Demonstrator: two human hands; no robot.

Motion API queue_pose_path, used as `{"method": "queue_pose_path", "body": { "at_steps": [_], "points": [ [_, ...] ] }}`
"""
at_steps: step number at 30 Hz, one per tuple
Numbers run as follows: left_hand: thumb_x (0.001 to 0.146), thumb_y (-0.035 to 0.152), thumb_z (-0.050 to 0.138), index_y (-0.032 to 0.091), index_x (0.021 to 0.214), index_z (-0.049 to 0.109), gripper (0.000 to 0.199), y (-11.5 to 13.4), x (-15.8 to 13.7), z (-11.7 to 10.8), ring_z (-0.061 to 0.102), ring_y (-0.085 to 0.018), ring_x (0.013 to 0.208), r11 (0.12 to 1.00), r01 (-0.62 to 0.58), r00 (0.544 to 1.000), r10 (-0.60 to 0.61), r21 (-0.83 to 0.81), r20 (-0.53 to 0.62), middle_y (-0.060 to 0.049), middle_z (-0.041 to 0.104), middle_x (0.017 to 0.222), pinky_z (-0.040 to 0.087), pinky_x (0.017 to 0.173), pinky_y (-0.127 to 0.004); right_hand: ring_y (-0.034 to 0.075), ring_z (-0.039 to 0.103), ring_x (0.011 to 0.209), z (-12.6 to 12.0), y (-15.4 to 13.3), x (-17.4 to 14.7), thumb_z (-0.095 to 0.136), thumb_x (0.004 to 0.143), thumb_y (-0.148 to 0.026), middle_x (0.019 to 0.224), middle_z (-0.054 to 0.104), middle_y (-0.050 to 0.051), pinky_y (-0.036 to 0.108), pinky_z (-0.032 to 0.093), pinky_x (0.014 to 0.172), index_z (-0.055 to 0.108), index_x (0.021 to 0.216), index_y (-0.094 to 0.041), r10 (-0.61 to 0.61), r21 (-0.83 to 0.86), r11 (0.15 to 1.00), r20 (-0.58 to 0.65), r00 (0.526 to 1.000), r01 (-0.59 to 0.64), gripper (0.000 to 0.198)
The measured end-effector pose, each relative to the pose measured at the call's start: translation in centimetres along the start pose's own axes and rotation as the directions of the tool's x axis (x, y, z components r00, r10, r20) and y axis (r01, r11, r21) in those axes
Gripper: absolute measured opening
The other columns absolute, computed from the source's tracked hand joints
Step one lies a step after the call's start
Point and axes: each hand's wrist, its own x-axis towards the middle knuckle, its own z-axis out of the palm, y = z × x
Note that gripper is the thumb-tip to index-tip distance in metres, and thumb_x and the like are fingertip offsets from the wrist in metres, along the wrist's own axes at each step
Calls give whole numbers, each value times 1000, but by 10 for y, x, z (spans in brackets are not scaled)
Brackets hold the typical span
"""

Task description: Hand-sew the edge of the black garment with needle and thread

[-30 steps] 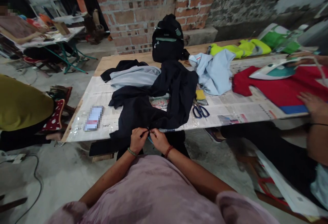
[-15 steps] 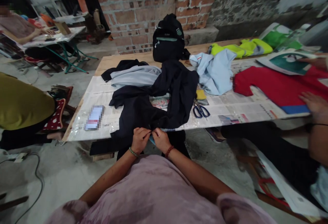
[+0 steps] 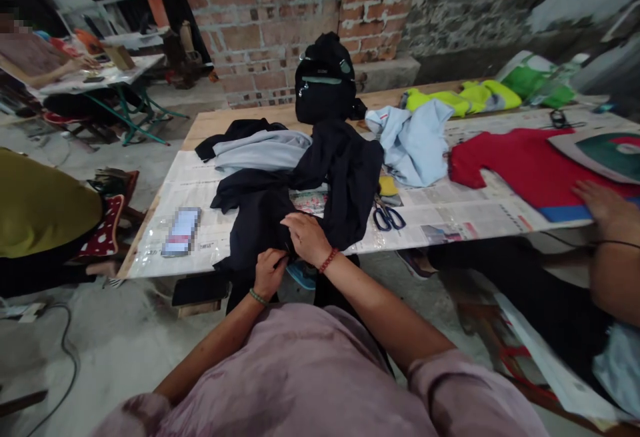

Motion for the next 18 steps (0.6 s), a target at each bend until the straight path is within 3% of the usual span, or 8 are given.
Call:
{"method": "queue_pose_path", "body": {
  "at_steps": [3, 5, 8, 13, 18],
  "points": [
    [79, 18, 51, 21, 82, 61, 11, -2, -2, 0, 56, -12, 79, 1000, -10, 1000, 10, -5, -21, -1, 63, 80, 36, 77, -28, 15, 57, 77, 16, 11, 8, 43, 80, -23, 80, 64, 6, 27, 41, 73, 65, 83, -18, 232, -23, 973, 145, 962, -231, 22],
    [78, 17, 51, 20, 83, 61, 11, -4, -2, 0, 56, -12, 79, 1000, -2, 999, 2, -15, -35, -1, 63, 81, 36, 77, -28, 14, 57, 64, 20, 19, 4, 46, 79, -32, 65, 64, 4, 25, 41, 63, 65, 69, -17, 384, 16, 915, 278, 880, -404, 27],
    [77, 15, 52, 21, 83, 61, 12, -3, 5, 1, 56, -12, 80, 1000, -1, 1000, 0, -31, -28, -1, 64, 82, 35, 77, -28, 13, 57, 62, 19, 29, -9, 49, 75, -40, 63, 64, 3, 23, 41, 61, 67, 67, -15, 458, 226, 780, 429, 778, -584, 31],
    [77, 12, 51, 23, 86, 62, 17, 13, 36, 4, 57, -12, 82, 996, -85, 993, 87, -34, 82, 1, 65, 85, 33, 81, -30, 11, 56, 69, 10, 40, -31, 65, 61, -35, 74, 65, 1, 24, 40, 70, 66, 76, -15, 542, 581, 547, 303, 784, -603, 26],
    [75, 13, 53, 23, 85, 64, 18, 30, 63, 13, 58, -12, 80, 992, -119, 968, 126, -46, 216, 1, 66, 83, 34, 84, -31, 9, 52, 63, 5, 50, -41, 70, 55, -35, 66, 60, -2, 24, 39, 66, 64, 70, -15, 637, 765, 343, 238, 734, -545, 25]
  ]
}}
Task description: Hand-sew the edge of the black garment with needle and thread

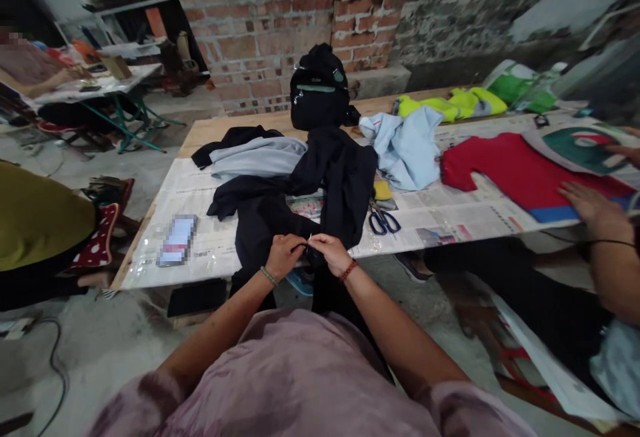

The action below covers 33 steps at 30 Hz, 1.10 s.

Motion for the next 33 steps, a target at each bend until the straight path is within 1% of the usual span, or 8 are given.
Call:
{"method": "queue_pose_path", "body": {
  "at_steps": [2, 5, 10, 14, 22, 25, 30, 33],
  "points": [
    [74, 13, 54, 22, 85, 64, 17, -1, 3, 4, 59, -12, 78, 998, 10, 999, -7, -64, 39, 0, 67, 82, 38, 81, -28, 9, 50, 62, -4, 5, 1, 69, 56, -34, 65, 58, -3, 23, 38, 64, 62, 68, -15, -22, 15, 1000, -7, 1000, 22, 23],
    [73, 14, 56, 20, 84, 65, 15, -9, -3, 10, 60, -12, 74, 984, 82, 995, -72, -160, 71, -1, 67, 80, 43, 74, -24, 8, 48, 62, -5, 14, 3, 66, 60, -31, 64, 56, -4, 21, 36, 62, 59, 67, -16, -96, -26, 995, -9, 995, 95, 18],
    [72, 15, 56, 19, 81, 66, 14, -21, -20, 10, 61, -13, 75, 951, 189, 981, -169, -245, 98, -1, 68, 80, 45, 73, -23, 7, 45, 57, 6, 17, 1, 59, 66, -26, 64, 54, -4, 19, 35, 56, 56, 69, -17, -124, -83, 988, 53, 991, 128, 11],
    [72, 14, 55, 18, 81, 66, 14, -23, -26, 7, 60, -13, 76, 942, 214, 975, -190, -259, 115, -1, 68, 81, 45, 75, -24, 5, 43, 49, 15, 15, 3, 57, 66, -23, 59, 56, -4, 18, 33, 49, 53, 69, -16, -83, -57, 994, 115, 990, 90, 9],
    [74, 17, 54, 18, 81, 66, 14, -26, -25, 7, 60, -13, 76, 954, 155, 981, -117, -258, 158, -1, 67, 80, 44, 76, -25, 3, 38, 33, 20, 18, 16, 55, 62, -18, 48, 53, -5, 17, 25, 38, 47, 60, -15, 107, 59, 992, 47, 993, -110, 9],
    [74, 17, 53, 18, 81, 65, 14, -25, -26, 5, 59, -12, 74, 951, 167, 979, -128, -260, 159, -1, 67, 79, 44, 73, -24, 3, 41, 35, 19, 17, 14, 58, 61, -20, 50, 55, -4, 17, 27, 39, 49, 62, -15, 115, 86, 989, 67, 991, -121, 11],
    [73, 15, 52, 18, 79, 65, 14, -21, -25, 4, 59, -12, 75, 945, 183, 978, -149, -270, 143, 0, 67, 79, 44, 75, -23, 4, 45, 39, 11, 15, 7, 66, 56, -24, 57, 57, -3, 18, 30, 41, 56, 69, -14, 121, 59, 989, 197, 973, -135, 20],
    [73, 15, 52, 19, 78, 65, 14, -22, -25, 5, 59, -12, 73, 942, 194, 977, -160, -273, 142, 0, 67, 78, 44, 75, -23, 4, 46, 43, 8, 15, 5, 65, 59, -29, 60, 57, -3, 19, 33, 45, 58, 69, -14, 78, 12, 997, 181, 980, -81, 19]
  ]
}}
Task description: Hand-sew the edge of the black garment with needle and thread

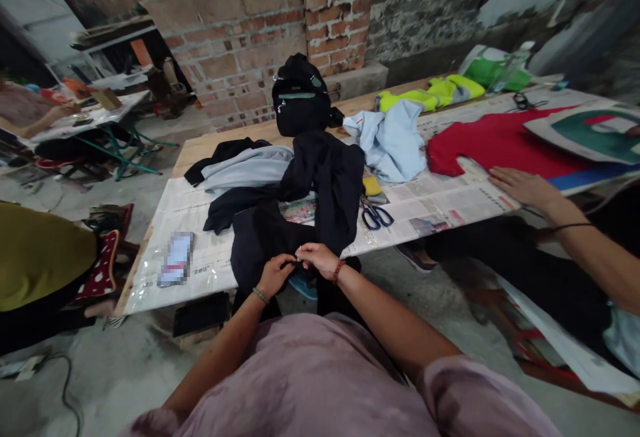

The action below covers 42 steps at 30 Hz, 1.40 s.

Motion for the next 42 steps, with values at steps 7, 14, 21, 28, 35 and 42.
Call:
{"method": "queue_pose_path", "body": {
  "at_steps": [7, 14, 21, 28, 35, 42],
  "points": [
    [73, 17, 52, 19, 80, 65, 15, -3, 0, 1, 59, -12, 74, 999, 47, 999, -47, -26, -17, 1, 67, 78, 45, 72, -22, 6, 42, 47, 13, 6, -1, 52, 68, -28, 56, 53, -5, 19, 32, 47, 57, 70, -18, -242, -253, 948, -176, 954, 194, 11],
    [73, 19, 55, 18, 80, 66, 13, -4, 2, 0, 59, -13, 75, 1000, 1, 1000, -1, -21, -11, -1, 67, 78, 44, 73, -24, 3, 35, 38, 23, 12, 15, 56, 59, -22, 44, 46, -7, 17, 24, 39, 49, 56, -16, 12, 62, 998, -269, 963, 4, 10],
    [73, 17, 54, 18, 74, 66, 12, -4, -2, -7, 57, -12, 68, 997, -69, 992, 72, -38, 101, 0, 65, 71, 44, 70, -22, 2, 29, 29, 6, 4, 17, 59, 62, -27, 44, 43, -8, 17, 21, 32, 46, 65, -18, 69, 151, 988, -255, 965, -31, 16],
    [72, 17, 54, 18, 75, 65, 12, -7, -1, -1, 57, -11, 69, 998, -58, 997, 59, -29, 41, 0, 65, 73, 43, 71, -21, 11, 59, 52, 7, -17, 2, 55, 74, -37, 71, 62, -1, 19, 38, 41, 41, 82, -22, 35, 320, 947, -79, 996, -8, 22],
    [73, 18, 54, 17, 77, 65, 12, -9, 0, -3, 57, -12, 70, 999, -49, 996, 49, -2, 67, 0, 65, 72, 44, 71, -22, 17, 58, 84, 11, -36, -8, 51, 77, -40, 82, 61, 3, 35, 43, 82, 51, 81, -22, -380, -273, 881, 79, 922, 386, 18],
    [73, 20, 54, 17, 76, 65, 12, -5, -1, -5, 57, -11, 67, 1000, -20, 996, 21, -12, 89, 1, 64, 70, 43, 68, -21, 17, 56, 81, -14, -45, -2, 44, 82, -28, 83, 60, 4, 32, 42, 80, 58, 89, -23, -580, -617, 601, 100, 808, 508, 16]
  ]
}}
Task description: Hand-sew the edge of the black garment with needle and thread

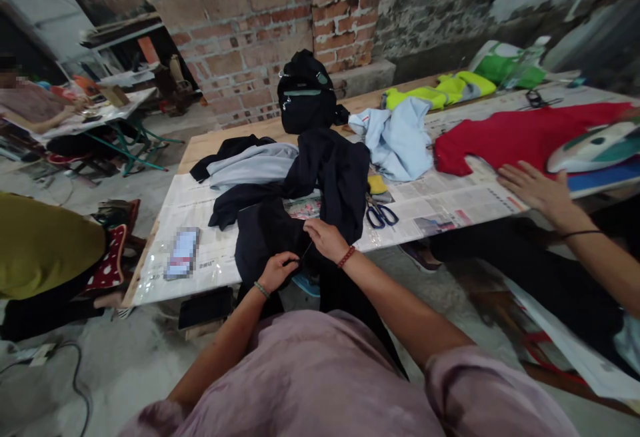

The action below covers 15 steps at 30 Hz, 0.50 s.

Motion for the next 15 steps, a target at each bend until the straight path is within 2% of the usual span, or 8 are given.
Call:
{"method": "queue_pose_path", "body": {
  "at_steps": [2, 4, 7, 9, 12, 15],
  "points": [
    [73, 21, 53, 17, 76, 65, 13, 1, 0, 0, 57, -11, 67, 1000, 13, 1000, -13, -6, 7, 1, 64, 70, 43, 66, -20, 14, 57, 68, 0, 1, -5, 41, 83, -25, 75, 58, 1, 29, 44, 71, 54, 100, -24, 75, 27, 997, -56, 996, -73, 22],
    [73, 22, 53, 17, 76, 65, 14, 1, 0, 0, 57, -11, 66, 1000, 24, 1000, -24, -11, 11, 1, 64, 70, 43, 66, -20, 11, 55, 60, 2, 0, -14, 37, 83, -22, 71, 55, -1, 27, 44, 66, 53, 103, -25, 85, 23, 996, -27, 996, -84, 25],
    [73, 22, 53, 17, 78, 65, 14, 0, 0, -1, 57, -11, 68, 999, 40, 999, -40, -18, 8, 1, 65, 72, 43, 67, -21, 12, 54, 70, 6, -2, -32, 37, 82, -19, 78, 55, 2, 27, 43, 72, 59, 89, -22, -26, -84, 996, 128, 991, 37, 23],
    [73, 22, 53, 17, 79, 65, 14, -1, 1, -1, 57, -11, 68, 998, 53, 999, -53, -25, 5, 1, 65, 73, 43, 67, -20, 15, 53, 82, 8, -2, -42, 47, 77, -21, 88, 54, 5, 28, 42, 77, 58, 89, -20, -66, -158, 982, 245, 967, 107, 16],
    [74, 22, 51, 17, 79, 64, 14, 0, 1, 0, 57, -11, 69, 998, 55, 998, -55, -19, -12, 1, 64, 74, 43, 67, -21, 18, 51, 87, 10, 4, -49, 63, 64, -23, 95, 52, 7, 30, 41, 77, 56, 96, -18, -13, -275, 955, 331, 943, 110, 33],
    [71, 22, 55, 18, 79, 63, 12, 6, -1, 5, 56, -12, 71, 993, 22, 1000, -20, 119, -16, 0, 63, 75, 42, 69, -23, 15, 51, 76, 11, 12, -43, 60, 63, -16, 84, 52, 5, 27, 41, 70, 57, 81, -17, 69, -349, 936, 305, 950, 45, 18]
  ]
}}
